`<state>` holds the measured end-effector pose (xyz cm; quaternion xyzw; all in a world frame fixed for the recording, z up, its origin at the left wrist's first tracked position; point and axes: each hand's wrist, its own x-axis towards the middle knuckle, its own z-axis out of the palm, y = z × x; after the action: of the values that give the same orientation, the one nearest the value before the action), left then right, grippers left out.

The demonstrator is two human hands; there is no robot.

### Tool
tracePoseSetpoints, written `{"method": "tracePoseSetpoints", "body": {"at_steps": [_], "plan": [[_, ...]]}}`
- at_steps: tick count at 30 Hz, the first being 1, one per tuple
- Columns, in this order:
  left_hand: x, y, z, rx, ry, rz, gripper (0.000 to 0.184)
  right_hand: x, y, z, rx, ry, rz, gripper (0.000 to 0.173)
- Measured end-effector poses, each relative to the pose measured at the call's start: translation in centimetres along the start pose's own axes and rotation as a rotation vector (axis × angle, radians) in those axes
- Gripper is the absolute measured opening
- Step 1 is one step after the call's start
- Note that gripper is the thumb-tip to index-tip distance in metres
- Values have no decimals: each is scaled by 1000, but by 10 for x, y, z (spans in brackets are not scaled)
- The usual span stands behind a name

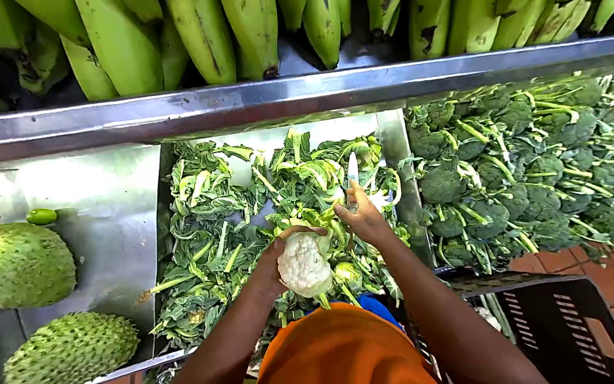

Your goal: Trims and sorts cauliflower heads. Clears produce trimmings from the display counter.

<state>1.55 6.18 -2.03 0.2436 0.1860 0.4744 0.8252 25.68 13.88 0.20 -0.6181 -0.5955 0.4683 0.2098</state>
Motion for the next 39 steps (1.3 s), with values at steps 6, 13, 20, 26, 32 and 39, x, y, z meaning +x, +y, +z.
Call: {"method": "tracePoseSetpoints", "body": {"at_steps": [6,13,20,26,32,39], "plan": [[-2,3,4,115,42,44,54,-61,-27,23,210,-151,-527,37],[-10,-26,11,-74,188,23,58,-72,7,63,366,174,-471,30],[-35,-34,27,-212,57,116,48,-96,-7,68,-9,310,-739,46],[-33,-1,32,-119,162,237,48,-75,78,71,-126,205,-198,39],[-37,-9,13,-218,247,122,63,-76,25,33,395,137,-63,63],[-10,-54,85,888,307,-116,48,-158,46,10,785,-269,-43,76]]}}
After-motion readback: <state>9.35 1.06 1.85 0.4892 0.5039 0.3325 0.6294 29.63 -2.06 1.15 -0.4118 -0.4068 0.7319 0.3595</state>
